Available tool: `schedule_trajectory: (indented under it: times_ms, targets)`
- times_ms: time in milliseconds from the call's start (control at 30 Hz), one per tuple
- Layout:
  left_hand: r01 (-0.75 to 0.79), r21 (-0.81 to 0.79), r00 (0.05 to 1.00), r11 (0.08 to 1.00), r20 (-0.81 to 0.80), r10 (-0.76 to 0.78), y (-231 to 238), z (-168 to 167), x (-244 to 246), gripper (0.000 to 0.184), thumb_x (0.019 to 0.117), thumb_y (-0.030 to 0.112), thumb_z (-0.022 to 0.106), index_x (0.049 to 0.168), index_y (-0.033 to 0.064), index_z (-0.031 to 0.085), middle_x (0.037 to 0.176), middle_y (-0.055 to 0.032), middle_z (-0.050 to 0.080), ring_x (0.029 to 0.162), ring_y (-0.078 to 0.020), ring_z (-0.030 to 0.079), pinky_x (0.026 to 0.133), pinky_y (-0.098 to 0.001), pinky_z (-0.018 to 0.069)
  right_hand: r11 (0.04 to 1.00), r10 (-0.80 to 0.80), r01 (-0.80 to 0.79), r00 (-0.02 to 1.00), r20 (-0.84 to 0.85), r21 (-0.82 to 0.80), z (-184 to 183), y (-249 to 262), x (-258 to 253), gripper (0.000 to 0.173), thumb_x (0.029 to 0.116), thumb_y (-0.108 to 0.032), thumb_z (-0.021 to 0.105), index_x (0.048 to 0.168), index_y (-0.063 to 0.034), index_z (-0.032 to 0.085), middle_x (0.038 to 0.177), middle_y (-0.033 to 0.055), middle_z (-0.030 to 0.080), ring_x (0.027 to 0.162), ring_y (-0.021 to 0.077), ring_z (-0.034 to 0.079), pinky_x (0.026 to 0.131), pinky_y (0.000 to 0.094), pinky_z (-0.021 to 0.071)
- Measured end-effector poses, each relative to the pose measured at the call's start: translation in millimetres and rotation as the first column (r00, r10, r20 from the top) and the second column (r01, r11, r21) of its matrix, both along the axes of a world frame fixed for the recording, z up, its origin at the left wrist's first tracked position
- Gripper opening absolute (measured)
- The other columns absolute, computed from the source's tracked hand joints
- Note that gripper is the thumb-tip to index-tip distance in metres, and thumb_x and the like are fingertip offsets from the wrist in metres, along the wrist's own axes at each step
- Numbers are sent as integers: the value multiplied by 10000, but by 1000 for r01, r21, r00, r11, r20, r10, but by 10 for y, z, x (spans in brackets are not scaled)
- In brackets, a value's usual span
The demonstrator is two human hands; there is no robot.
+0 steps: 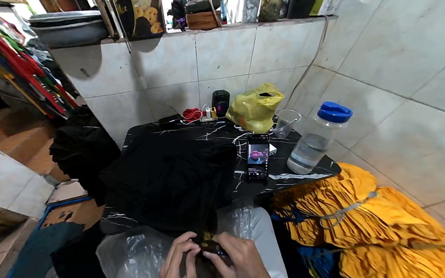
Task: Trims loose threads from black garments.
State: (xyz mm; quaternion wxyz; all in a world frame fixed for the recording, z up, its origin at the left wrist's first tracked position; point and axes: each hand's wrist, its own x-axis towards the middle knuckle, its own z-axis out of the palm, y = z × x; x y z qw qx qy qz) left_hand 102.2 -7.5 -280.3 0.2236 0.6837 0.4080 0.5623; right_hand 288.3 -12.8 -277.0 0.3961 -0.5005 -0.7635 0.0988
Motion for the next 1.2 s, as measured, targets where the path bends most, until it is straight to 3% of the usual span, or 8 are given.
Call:
schedule_trajectory:
  times_ms: [367,467,567,633,733,867,1033,1200]
  targets:
    - [31,-9,999,999,-14,-31,-23,-6,31,48,979,29,617,943,34,648,1174,-104,723,1100,-124,699,937,-251,588,991,-81,69,992,101,116,15,-12,-148,295,1049,-346,560,1004,-105,723,747,15,662,631,141,661,534,304,545]
    - [39,-24,999,999,28,-39,-34,7,44,43,987,12,593,968,31,627,1124,-95,743,1116,-147,710,952,-285,598,986,-155,133,959,-238,-105,62,-21,-252,374,991,-381,672,1089,-25,733,741,31,683,593,104,610,545,285,528]
    - [41,-43,997,998,65,-38,-43,7,55,38,1004,25,580,1007,48,610,1128,-82,752,1099,-147,722,933,-288,609,937,-145,-105,750,-646,-333,61,31,-290,288,918,-196,775,1133,-9,732,929,57,744,802,87,698,746,270,605]
    - [36,-66,997,997,70,-31,-61,-1,28,41,1001,43,602,1031,52,629,1091,-67,752,982,-115,736,840,-260,625,912,-160,-202,626,-763,-357,43,77,-280,194,905,-112,771,1062,-4,733,959,59,728,813,100,689,721,267,603]
    - [48,-196,976,979,-200,-88,-114,-7,-95,113,984,131,665,991,37,728,917,-49,750,714,-64,673,665,-227,576,900,-150,-246,601,-785,-360,-59,146,-192,156,930,-140,744,1033,-28,706,955,36,696,780,80,647,663,238,558]
    - [143,-503,746,852,-511,-427,-23,-165,-287,294,1000,367,653,1085,115,777,1058,-55,759,906,-218,735,823,-467,606,864,-175,-304,566,-806,-401,-141,169,-145,145,922,-96,743,1020,-11,678,892,47,708,796,113,665,728,270,569]
    - [67,-131,949,989,-297,-103,30,-109,-282,107,924,229,770,951,129,799,959,17,773,913,-81,717,847,-302,592,847,-193,-340,518,-833,-408,-203,140,-159,196,878,-40,776,1042,2,678,824,42,707,702,96,650,646,243,548]
    - [-17,-11,977,1000,-214,14,158,-132,-169,285,826,336,861,1025,145,789,1085,-27,710,1075,-124,644,922,-265,551,821,-165,-408,501,-850,-400,-181,116,-196,171,911,-5,717,1067,-11,648,778,-2,668,657,59,613,623,223,532]
